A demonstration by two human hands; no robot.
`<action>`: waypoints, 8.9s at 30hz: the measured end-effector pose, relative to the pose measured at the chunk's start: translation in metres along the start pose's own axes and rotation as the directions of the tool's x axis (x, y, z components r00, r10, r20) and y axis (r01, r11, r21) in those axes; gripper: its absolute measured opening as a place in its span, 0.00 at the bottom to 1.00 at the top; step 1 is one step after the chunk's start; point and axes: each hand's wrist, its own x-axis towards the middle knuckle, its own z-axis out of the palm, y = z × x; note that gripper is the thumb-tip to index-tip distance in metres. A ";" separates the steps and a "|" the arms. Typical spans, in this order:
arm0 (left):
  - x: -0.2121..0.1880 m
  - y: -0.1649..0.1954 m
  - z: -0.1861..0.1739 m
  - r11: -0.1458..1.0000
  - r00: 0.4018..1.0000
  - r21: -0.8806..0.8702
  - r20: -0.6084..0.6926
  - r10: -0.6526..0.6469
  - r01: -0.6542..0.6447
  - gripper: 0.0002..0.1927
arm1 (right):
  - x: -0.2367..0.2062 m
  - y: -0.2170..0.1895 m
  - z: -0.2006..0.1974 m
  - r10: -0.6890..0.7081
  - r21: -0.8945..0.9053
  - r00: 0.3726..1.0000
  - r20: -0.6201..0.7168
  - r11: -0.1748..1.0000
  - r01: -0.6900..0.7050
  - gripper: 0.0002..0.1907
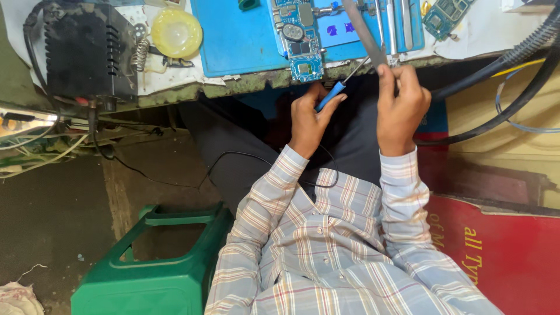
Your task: The person sits at a repair bench and solders components on a phone motherboard held in a fixture. They touch the soldering iron to the board, file the iron tip, then feed solder wire from a spool onto the iron and continue soldering the board.
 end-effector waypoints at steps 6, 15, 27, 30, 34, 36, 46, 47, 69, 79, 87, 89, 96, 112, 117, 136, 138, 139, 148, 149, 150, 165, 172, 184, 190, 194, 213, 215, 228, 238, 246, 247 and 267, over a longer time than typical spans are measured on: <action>0.003 0.001 -0.002 0.999 1.000 0.034 0.006 0.009 -0.010 0.18 | 0.029 0.005 0.010 -0.047 0.030 0.997 -0.057 0.998 0.049 0.15; 0.002 -0.002 -0.014 0.991 0.984 -0.072 0.125 0.123 -0.115 0.12 | -0.022 0.019 -0.018 0.289 0.463 0.956 0.047 0.842 -0.277 0.13; 0.002 -0.002 -0.008 0.998 0.992 -0.035 0.116 0.058 -0.054 0.09 | -0.044 0.035 -0.015 0.293 0.403 0.951 0.099 0.862 -0.308 0.12; 0.003 -0.002 -0.008 0.999 0.991 -0.041 0.132 0.009 -0.003 0.09 | -0.036 0.031 -0.011 0.213 0.252 0.976 0.051 0.943 -0.219 0.14; 0.002 0.000 -0.007 0.998 0.994 -0.064 0.112 0.020 -0.013 0.09 | -0.014 0.026 -0.008 0.158 0.190 0.985 0.063 0.967 -0.168 0.15; -0.002 0.002 -0.004 0.995 0.993 -0.095 0.118 -0.016 0.027 0.09 | 0.003 0.026 -0.003 0.087 0.182 0.995 0.053 0.979 -0.095 0.16; -0.004 0.000 -0.006 0.998 0.991 -0.028 0.114 0.066 -0.064 0.08 | -0.004 0.021 -0.016 0.193 0.442 0.973 0.126 0.867 -0.229 0.15; -0.005 0.000 -0.008 0.998 0.992 -0.016 0.115 0.058 -0.057 0.08 | -0.009 0.018 -0.016 0.212 0.394 0.967 0.143 0.884 -0.252 0.15; -0.004 0.001 -0.012 0.997 0.995 -0.026 0.078 0.068 -0.066 0.07 | -0.016 0.004 -0.016 0.208 0.196 0.976 0.071 0.956 -0.218 0.15; -0.009 0.009 -0.007 0.996 0.995 -0.017 0.033 0.091 -0.090 0.07 | 0.031 0.011 -0.005 0.060 0.208 0.998 0.012 0.976 -0.061 0.17; -0.006 0.010 -0.002 0.997 0.998 0.038 0.010 0.065 -0.065 0.08 | -0.011 0.005 -0.028 0.234 0.300 0.963 0.131 0.917 -0.264 0.15; -0.005 0.010 -0.001 0.998 0.998 0.000 0.018 0.057 -0.057 0.07 | -0.011 0.004 -0.028 0.217 0.202 0.969 0.120 0.950 -0.238 0.14; -0.001 0.015 -0.004 0.993 0.994 0.046 -0.004 0.107 -0.107 0.08 | 0.025 -0.005 -0.007 -0.012 0.077 0.999 0.043 0.997 0.009 0.14; 0.000 0.011 -0.004 0.994 0.996 0.070 -0.037 0.083 -0.081 0.09 | -0.005 0.003 -0.008 0.107 0.138 0.994 0.021 0.985 -0.109 0.14; -0.004 0.011 -0.001 0.998 0.998 0.012 -0.011 0.065 -0.065 0.08 | 0.015 0.013 0.008 -0.005 0.123 1.000 -0.020 0.992 0.007 0.15; -0.004 0.009 -0.003 0.994 0.998 -0.101 0.058 0.036 -0.030 0.08 | 0.032 0.006 -0.003 -0.092 0.104 0.995 0.037 0.991 0.087 0.15; -0.004 0.009 -0.004 0.996 0.997 -0.093 0.074 0.017 -0.010 0.08 | 0.032 0.002 -0.008 -0.068 0.124 0.997 0.026 0.990 0.064 0.15; -0.006 0.009 -0.004 0.995 0.997 -0.100 0.080 0.012 -0.004 0.08 | 0.029 0.000 -0.012 -0.016 0.161 0.999 0.027 0.987 0.012 0.15; -0.008 0.006 -0.003 0.993 0.997 -0.116 0.072 -0.011 0.019 0.09 | -0.003 -0.009 -0.029 0.109 0.106 0.991 0.075 0.987 -0.117 0.13; -0.008 0.007 -0.003 0.993 0.998 -0.120 0.066 0.007 0.001 0.09 | -0.001 -0.008 -0.027 0.099 0.104 0.992 0.078 0.989 -0.107 0.13; -0.007 0.007 -0.004 0.992 0.998 -0.122 0.056 0.024 -0.017 0.09 | 0.002 -0.008 -0.024 0.051 0.074 0.997 0.060 0.996 -0.056 0.14; -0.014 0.011 -0.001 0.998 0.998 0.023 -0.023 0.060 -0.060 0.11 | -0.005 -0.002 -0.048 0.116 0.150 0.993 0.038 0.981 -0.120 0.18; -0.008 0.009 0.004 0.999 0.999 0.025 -0.020 0.047 -0.046 0.11 | -0.009 -0.005 -0.032 0.118 0.161 0.990 0.074 0.978 -0.129 0.14; -0.014 0.010 0.002 0.998 0.997 0.008 -0.026 0.067 -0.067 0.11 | 0.042 0.045 -0.028 -0.007 0.142 0.997 -0.072 0.990 0.017 0.13; -0.016 0.010 0.004 0.997 0.999 -0.074 -0.023 0.028 -0.030 0.11 | 0.054 0.059 -0.025 -0.209 -0.138 0.978 -0.021 0.969 0.205 0.03; -0.018 0.018 -0.004 0.997 1.000 -0.078 -0.012 0.006 -0.007 0.11 | 0.056 0.033 -0.028 -0.154 -0.037 0.986 -0.061 0.988 0.152 0.02; -0.077 -0.074 -0.015 0.970 0.992 -0.227 -0.066 -0.107 0.089 0.16 | 0.016 -0.212 0.057 -0.131 0.170 0.926 0.354 0.983 0.074 0.15; -0.079 -0.078 -0.020 0.942 0.985 -0.291 0.010 -0.172 0.168 0.14 | 0.019 -0.216 0.062 -0.170 0.133 0.915 0.367 0.983 0.129 0.17; -0.043 0.059 -0.064 0.987 0.971 -0.152 0.240 -0.010 0.048 0.13 | -0.122 -0.112 -0.060 -0.065 0.344 0.383 0.921 0.596 -0.726 0.15; -0.010 0.133 -0.075 0.902 0.884 -0.391 0.466 0.023 0.182 0.10 | -0.162 -0.081 -0.036 -0.071 0.417 0.562 0.824 -0.596 -0.687 0.30; -0.043 0.115 -0.048 0.486 0.818 -0.659 0.480 -0.315 0.574 0.13 | -0.140 -0.057 -0.021 0.391 0.794 0.705 0.592 -0.430 -0.429 0.28; -0.045 0.112 -0.043 0.580 0.873 -0.657 0.424 -0.242 0.481 0.11 | -0.138 -0.059 -0.019 0.461 0.838 0.701 0.544 -0.330 -0.433 0.30; -0.100 -0.050 -0.183 0.642 0.903 -0.642 0.229 -0.363 0.420 0.11 | 0.052 -0.195 0.092 -0.198 0.813 0.971 0.137 0.583 0.004 0.20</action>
